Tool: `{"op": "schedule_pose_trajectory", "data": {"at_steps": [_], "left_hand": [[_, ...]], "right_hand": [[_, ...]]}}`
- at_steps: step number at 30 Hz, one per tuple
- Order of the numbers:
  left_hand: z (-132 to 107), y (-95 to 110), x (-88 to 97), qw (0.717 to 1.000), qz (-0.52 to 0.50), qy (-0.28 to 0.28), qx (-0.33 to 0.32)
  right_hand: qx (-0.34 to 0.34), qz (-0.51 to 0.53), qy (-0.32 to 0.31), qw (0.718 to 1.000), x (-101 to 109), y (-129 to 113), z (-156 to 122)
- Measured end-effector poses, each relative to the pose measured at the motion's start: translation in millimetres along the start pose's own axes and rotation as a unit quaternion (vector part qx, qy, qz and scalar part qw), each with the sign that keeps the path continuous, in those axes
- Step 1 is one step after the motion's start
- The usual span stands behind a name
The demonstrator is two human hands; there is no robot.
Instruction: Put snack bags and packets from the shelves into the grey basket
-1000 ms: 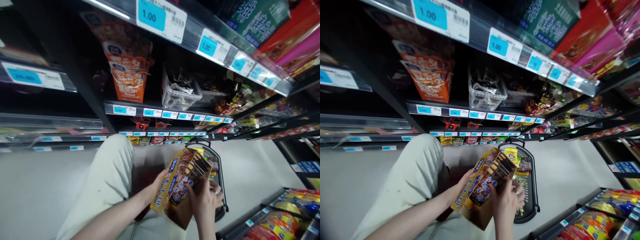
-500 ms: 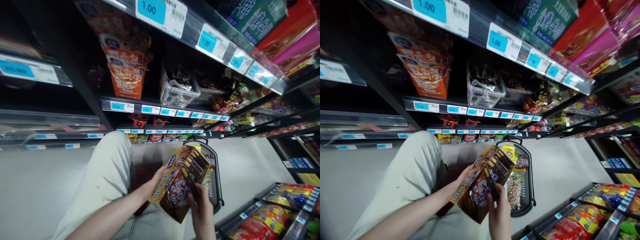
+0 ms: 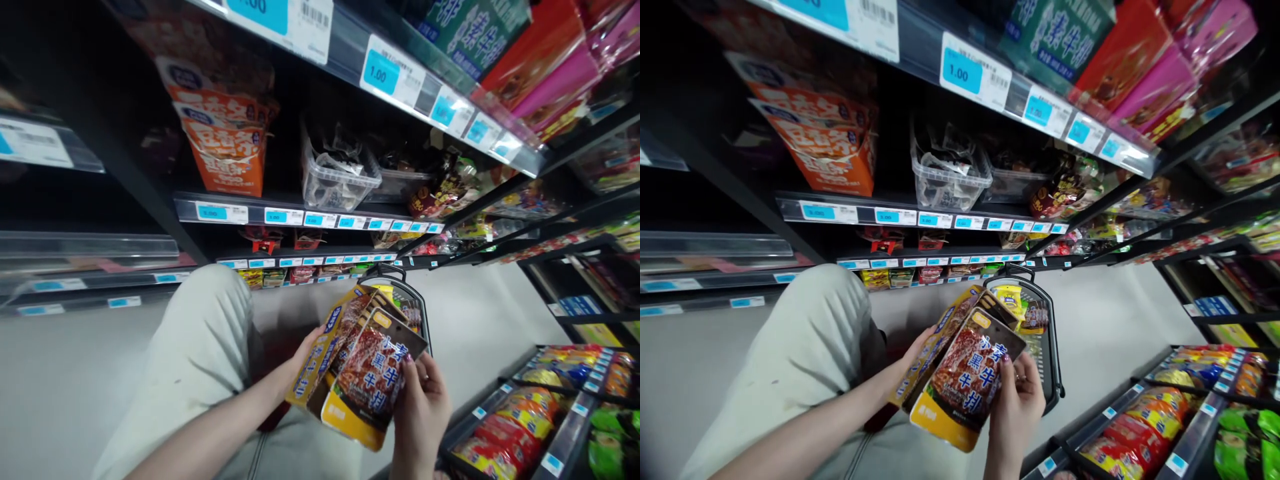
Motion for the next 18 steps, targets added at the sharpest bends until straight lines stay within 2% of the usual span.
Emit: {"op": "schedule_pose_trajectory", "data": {"at_steps": [6, 10, 13, 16, 18], "left_hand": [[3.0, 1.3, 0.5, 1.000, -0.001, -0.012, -0.012], [4.6, 1.8, 0.8, 0.999, -0.003, 0.014, -0.035], [4.1, 2.2, 1.1, 0.999, -0.001, 0.028, -0.031], [1.4, 3.4, -1.7, 0.999, -0.017, 0.045, -0.024], [-1.6, 4.1, -6.0, 0.998, -0.024, 0.059, -0.016]], "right_hand": [[-0.027, 0.033, -0.065, 0.997, -4.1, 1.4, 8.2], [-0.035, 0.099, -0.203, 0.973, -0.6, 9.5, 9.5], [-0.035, 0.142, -0.271, 0.951, 4.6, 14.1, 5.2], [-0.004, 0.145, -0.295, 0.945, 13.4, 13.9, 8.7], [0.059, 0.057, -0.282, 0.956, 26.9, 12.2, 23.2]]}}
Point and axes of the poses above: each hand's wrist, its own z-axis towards the middle knuckle, its own x-axis out of the back of the hand, y = z × x, the point moved 2 cm from there along z, towards the middle knuckle, and after that the axes turned 4 degrees about x, right-handed, at the moved point
